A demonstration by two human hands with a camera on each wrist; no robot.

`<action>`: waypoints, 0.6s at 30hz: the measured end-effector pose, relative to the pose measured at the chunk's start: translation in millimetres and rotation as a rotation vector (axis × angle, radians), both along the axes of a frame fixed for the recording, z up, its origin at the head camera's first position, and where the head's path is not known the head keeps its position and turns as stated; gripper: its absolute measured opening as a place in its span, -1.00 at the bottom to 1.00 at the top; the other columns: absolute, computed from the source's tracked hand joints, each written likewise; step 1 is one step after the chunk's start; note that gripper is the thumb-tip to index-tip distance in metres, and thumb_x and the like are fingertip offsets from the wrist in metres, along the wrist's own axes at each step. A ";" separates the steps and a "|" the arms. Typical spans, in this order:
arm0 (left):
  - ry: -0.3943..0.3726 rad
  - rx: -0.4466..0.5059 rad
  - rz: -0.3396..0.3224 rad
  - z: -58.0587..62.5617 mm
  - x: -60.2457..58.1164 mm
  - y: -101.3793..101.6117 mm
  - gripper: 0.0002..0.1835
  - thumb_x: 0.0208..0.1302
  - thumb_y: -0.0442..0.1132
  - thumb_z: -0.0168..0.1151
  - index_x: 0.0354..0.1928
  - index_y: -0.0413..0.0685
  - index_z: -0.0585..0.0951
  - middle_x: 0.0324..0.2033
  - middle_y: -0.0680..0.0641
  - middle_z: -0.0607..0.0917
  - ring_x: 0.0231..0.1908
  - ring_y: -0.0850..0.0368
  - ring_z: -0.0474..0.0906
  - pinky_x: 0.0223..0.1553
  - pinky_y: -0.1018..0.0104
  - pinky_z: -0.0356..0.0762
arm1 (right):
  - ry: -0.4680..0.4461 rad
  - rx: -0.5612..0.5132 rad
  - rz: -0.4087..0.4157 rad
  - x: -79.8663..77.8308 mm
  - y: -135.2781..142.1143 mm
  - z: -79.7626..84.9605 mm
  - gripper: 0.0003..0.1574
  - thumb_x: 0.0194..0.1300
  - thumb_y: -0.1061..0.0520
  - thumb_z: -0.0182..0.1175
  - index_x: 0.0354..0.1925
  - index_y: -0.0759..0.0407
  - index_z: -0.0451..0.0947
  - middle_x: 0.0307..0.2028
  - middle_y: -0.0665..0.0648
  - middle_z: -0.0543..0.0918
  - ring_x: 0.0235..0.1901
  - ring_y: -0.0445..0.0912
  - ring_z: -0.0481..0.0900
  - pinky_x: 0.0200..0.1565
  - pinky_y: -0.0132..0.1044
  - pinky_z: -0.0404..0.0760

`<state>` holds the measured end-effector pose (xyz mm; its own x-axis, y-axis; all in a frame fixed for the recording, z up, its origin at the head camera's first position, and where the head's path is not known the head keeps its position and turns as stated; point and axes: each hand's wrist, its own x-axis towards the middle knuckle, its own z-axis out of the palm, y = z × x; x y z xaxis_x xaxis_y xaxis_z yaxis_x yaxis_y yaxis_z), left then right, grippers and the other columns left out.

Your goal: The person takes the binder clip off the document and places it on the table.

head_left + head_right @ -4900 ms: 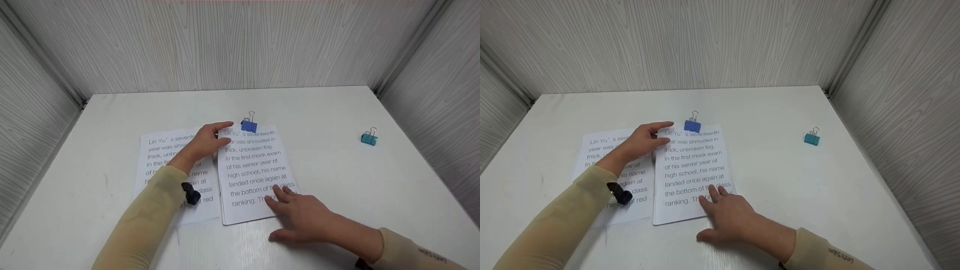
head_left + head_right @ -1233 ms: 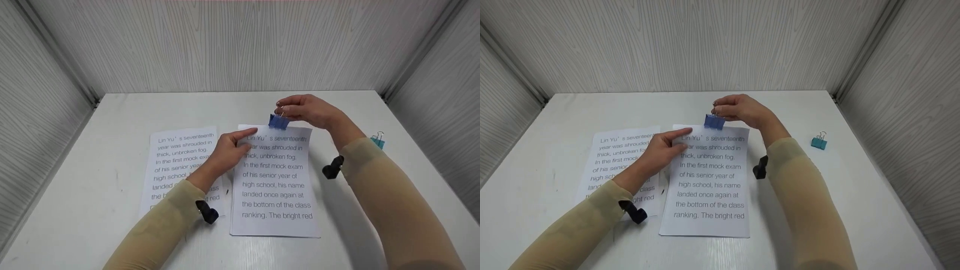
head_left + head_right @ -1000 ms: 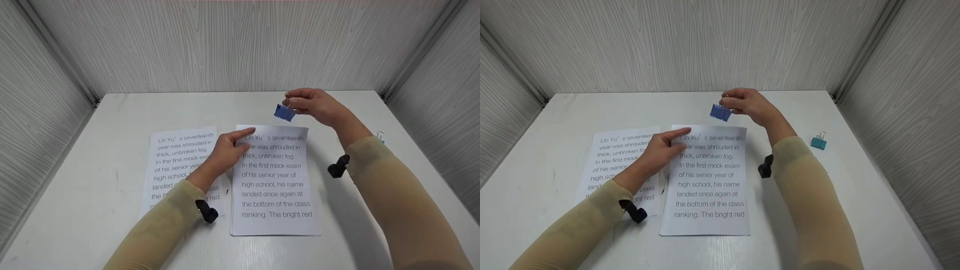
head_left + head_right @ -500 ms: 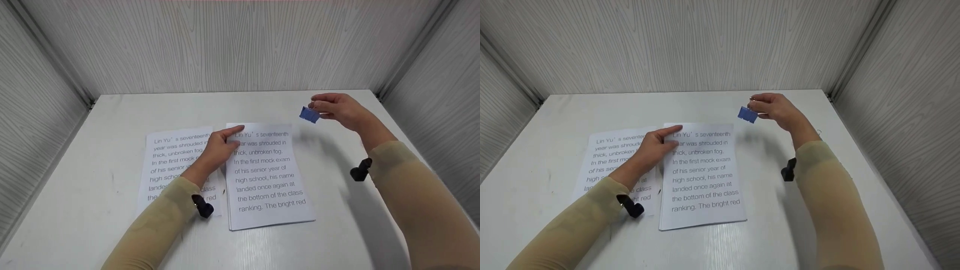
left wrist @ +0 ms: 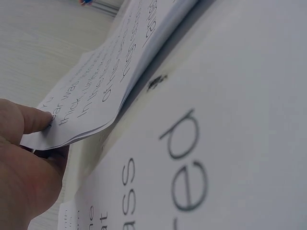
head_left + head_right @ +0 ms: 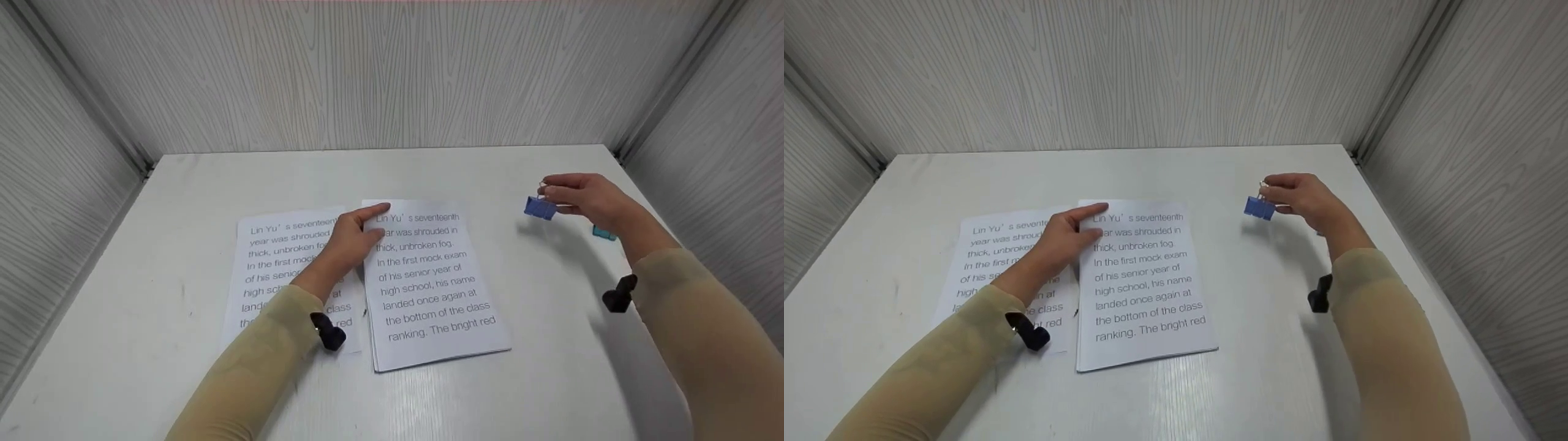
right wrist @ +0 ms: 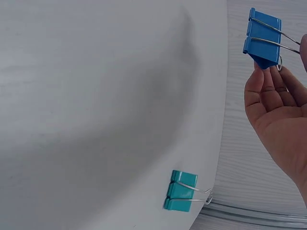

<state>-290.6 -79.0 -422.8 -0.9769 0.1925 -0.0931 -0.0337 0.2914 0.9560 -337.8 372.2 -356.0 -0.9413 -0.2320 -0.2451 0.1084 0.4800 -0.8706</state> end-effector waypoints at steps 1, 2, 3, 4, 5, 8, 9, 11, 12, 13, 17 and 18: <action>-0.002 0.006 0.000 -0.2 -0.4 -0.4 -0.46 0.36 -0.28 0.17 0.31 0.42 0.46 0.29 0.27 0.42 0.23 0.35 0.37 0.35 0.29 0.13 | -0.004 0.001 -0.007 1.0 3.4 -2.4 -0.18 0.34 -0.19 0.17 0.42 0.14 0.26 0.28 0.14 0.47 0.23 -0.13 0.46 0.24 -0.19 0.39; -0.005 0.018 0.001 -0.5 -0.5 -0.8 -0.46 0.35 -0.29 0.17 0.31 0.41 0.47 0.28 0.24 0.43 0.21 0.33 0.40 0.34 0.28 0.17 | -0.009 0.001 -0.016 1.9 6.7 -4.8 -0.18 0.34 -0.18 0.18 0.41 0.14 0.27 0.28 0.14 0.47 0.22 -0.13 0.47 0.23 -0.20 0.40; -0.005 0.026 0.003 -0.9 -0.7 -1.2 -0.46 0.35 -0.30 0.17 0.31 0.39 0.47 0.28 0.23 0.44 0.19 0.32 0.43 0.33 0.28 0.19 | -0.015 0.003 -0.022 2.9 9.9 -7.0 -0.18 0.34 -0.18 0.18 0.42 0.15 0.26 0.28 0.14 0.47 0.21 -0.15 0.47 0.22 -0.21 0.41; -0.004 0.036 0.005 -1.3 -1.1 -1.6 -0.46 0.35 -0.31 0.17 0.31 0.37 0.47 0.28 0.21 0.45 0.18 0.30 0.44 0.32 0.27 0.20 | -0.021 0.001 -0.028 3.9 12.9 -9.2 -0.18 0.34 -0.18 0.18 0.42 0.14 0.26 0.28 0.14 0.47 0.20 -0.16 0.48 0.22 -0.22 0.42; -0.005 0.048 0.006 -1.7 -1.4 -1.6 -0.45 0.35 -0.33 0.17 0.31 0.33 0.47 0.27 0.19 0.46 0.16 0.28 0.47 0.31 0.27 0.22 | -0.023 0.008 -0.030 4.9 15.9 -11.3 -0.18 0.34 -0.18 0.18 0.42 0.14 0.26 0.28 0.14 0.47 0.19 -0.17 0.48 0.22 -0.23 0.42; -0.011 0.056 0.012 -2.8 -2.2 -1.6 -0.45 0.34 -0.34 0.17 0.33 0.29 0.47 0.27 0.17 0.47 0.14 0.24 0.49 0.28 0.26 0.25 | -0.026 0.046 -0.035 8.4 24.1 -17.3 -0.17 0.34 -0.21 0.17 0.42 0.13 0.26 0.28 0.12 0.48 0.17 -0.20 0.49 0.19 -0.26 0.45; -0.013 0.050 0.015 -2.9 -2.7 -1.4 -0.45 0.34 -0.33 0.18 0.33 0.30 0.47 0.26 0.18 0.47 0.14 0.24 0.49 0.29 0.27 0.24 | -0.027 0.059 -0.037 9.7 26.5 -19.1 -0.17 0.34 -0.21 0.17 0.42 0.12 0.26 0.27 0.12 0.48 0.16 -0.20 0.49 0.17 -0.27 0.46; -0.018 0.028 0.021 -2.6 -3.4 -0.9 -0.45 0.34 -0.31 0.18 0.32 0.33 0.46 0.27 0.20 0.47 0.18 0.25 0.45 0.31 0.27 0.20 | -0.030 0.079 -0.044 11.8 31.2 -23.1 -0.17 0.34 -0.23 0.18 0.42 0.11 0.27 0.27 0.11 0.48 0.15 -0.22 0.50 0.15 -0.30 0.48; -0.018 0.016 0.022 -2.2 -3.6 -0.7 -0.45 0.34 -0.30 0.18 0.32 0.35 0.46 0.27 0.21 0.46 0.20 0.26 0.43 0.33 0.27 0.17 | -0.032 0.085 -0.050 12.6 33.2 -25.0 -0.17 0.33 -0.23 0.18 0.41 0.10 0.28 0.27 0.11 0.49 0.14 -0.23 0.50 0.13 -0.32 0.49; -0.018 0.007 0.022 -1.9 -4.0 -0.4 -0.45 0.34 -0.29 0.18 0.32 0.36 0.46 0.27 0.22 0.46 0.22 0.25 0.41 0.35 0.26 0.14 | -0.037 0.090 -0.057 13.6 34.8 -26.6 -0.16 0.31 -0.24 0.19 0.41 0.09 0.28 0.26 0.10 0.49 0.13 -0.24 0.51 0.12 -0.33 0.49; -0.025 -0.030 0.025 -1.3 -4.9 1.2 -0.45 0.35 -0.27 0.19 0.31 0.43 0.46 0.28 0.25 0.44 0.28 0.27 0.34 0.39 0.23 0.05 | -0.053 0.096 -0.064 16.3 40.5 -32.1 -0.13 0.30 -0.26 0.20 0.42 0.09 0.26 0.27 0.11 0.48 0.14 -0.24 0.49 0.15 -0.32 0.47; -0.029 -0.034 0.025 -1.1 -4.9 1.9 -0.45 0.35 -0.27 0.19 0.30 0.45 0.46 0.28 0.25 0.44 0.28 0.26 0.34 0.39 0.22 0.05 | -0.058 0.100 -0.067 16.9 41.4 -32.9 -0.12 0.29 -0.26 0.20 0.42 0.09 0.26 0.27 0.11 0.47 0.15 -0.24 0.49 0.16 -0.30 0.46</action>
